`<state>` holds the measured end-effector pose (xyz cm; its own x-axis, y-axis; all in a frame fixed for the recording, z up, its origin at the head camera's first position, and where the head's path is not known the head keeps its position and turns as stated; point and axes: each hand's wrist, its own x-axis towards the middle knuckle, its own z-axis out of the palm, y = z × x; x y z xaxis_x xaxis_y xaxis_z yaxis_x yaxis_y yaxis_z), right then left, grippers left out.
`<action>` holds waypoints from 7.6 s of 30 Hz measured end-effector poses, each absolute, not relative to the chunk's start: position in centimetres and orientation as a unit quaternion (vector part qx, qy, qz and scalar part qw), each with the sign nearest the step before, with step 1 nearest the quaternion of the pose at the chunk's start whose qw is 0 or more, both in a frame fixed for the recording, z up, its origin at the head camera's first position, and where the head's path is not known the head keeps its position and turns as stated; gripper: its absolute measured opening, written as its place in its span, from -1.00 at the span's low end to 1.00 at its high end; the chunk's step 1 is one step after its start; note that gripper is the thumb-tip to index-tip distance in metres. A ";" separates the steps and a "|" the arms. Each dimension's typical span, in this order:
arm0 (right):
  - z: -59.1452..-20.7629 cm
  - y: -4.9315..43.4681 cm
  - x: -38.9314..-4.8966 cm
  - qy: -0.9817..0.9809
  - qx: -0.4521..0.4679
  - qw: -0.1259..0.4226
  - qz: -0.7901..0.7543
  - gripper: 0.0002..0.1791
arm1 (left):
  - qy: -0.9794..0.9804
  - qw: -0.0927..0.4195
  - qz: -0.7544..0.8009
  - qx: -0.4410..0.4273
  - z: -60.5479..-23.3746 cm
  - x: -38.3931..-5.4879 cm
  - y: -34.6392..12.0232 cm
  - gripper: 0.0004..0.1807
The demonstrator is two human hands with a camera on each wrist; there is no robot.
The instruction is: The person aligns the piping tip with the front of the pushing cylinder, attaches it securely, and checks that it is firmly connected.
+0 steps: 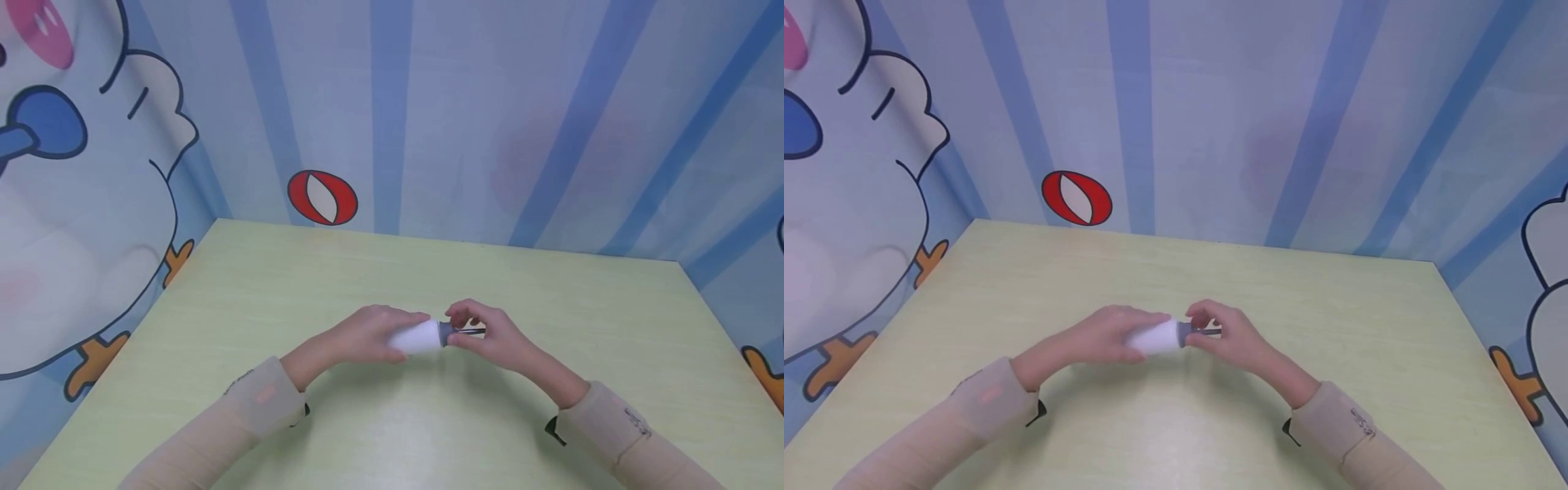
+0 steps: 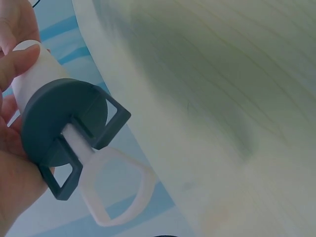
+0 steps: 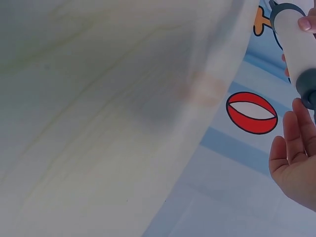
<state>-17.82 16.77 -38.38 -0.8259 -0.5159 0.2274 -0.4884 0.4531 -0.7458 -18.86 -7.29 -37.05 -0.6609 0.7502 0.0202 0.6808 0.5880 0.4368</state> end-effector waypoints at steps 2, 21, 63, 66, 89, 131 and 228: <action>-38.3 16.8 -17.8 0.858 -0.285 0.021 -0.427 -0.69 | 0.887 0.081 0.206 0.406 -37.1 -18.9 -7.2 -0.32; -38.2 17.0 -17.6 0.857 -0.308 0.026 -0.413 -0.73 | 0.885 0.080 0.207 0.410 -37.0 -18.9 -7.2 -0.33; -38.3 16.7 -17.9 0.871 -0.282 0.056 -0.399 -0.61 | 0.895 0.076 0.187 0.398 -37.2 -18.5 -7.3 -0.31; -38.2 16.7 -17.8 0.866 -0.299 0.049 -0.398 -0.57 | 0.897 0.080 0.189 0.392 -37.3 -18.6 -7.4 -0.30; -38.1 16.6 -17.3 0.873 -0.319 0.038 -0.368 -0.69 | 0.889 0.087 0.200 0.403 -37.2 -18.5 -7.2 -0.32; -39.8 15.7 -22.5 0.894 -0.241 0.072 -0.371 -0.74 | 0.929 0.094 0.119 0.336 -38.1 -23.1 -6.1 -0.36; -40.5 19.3 -24.5 0.910 -0.207 0.118 -0.340 -0.55 | 0.961 0.076 0.085 0.252 -40.1 -26.0 -9.8 -0.26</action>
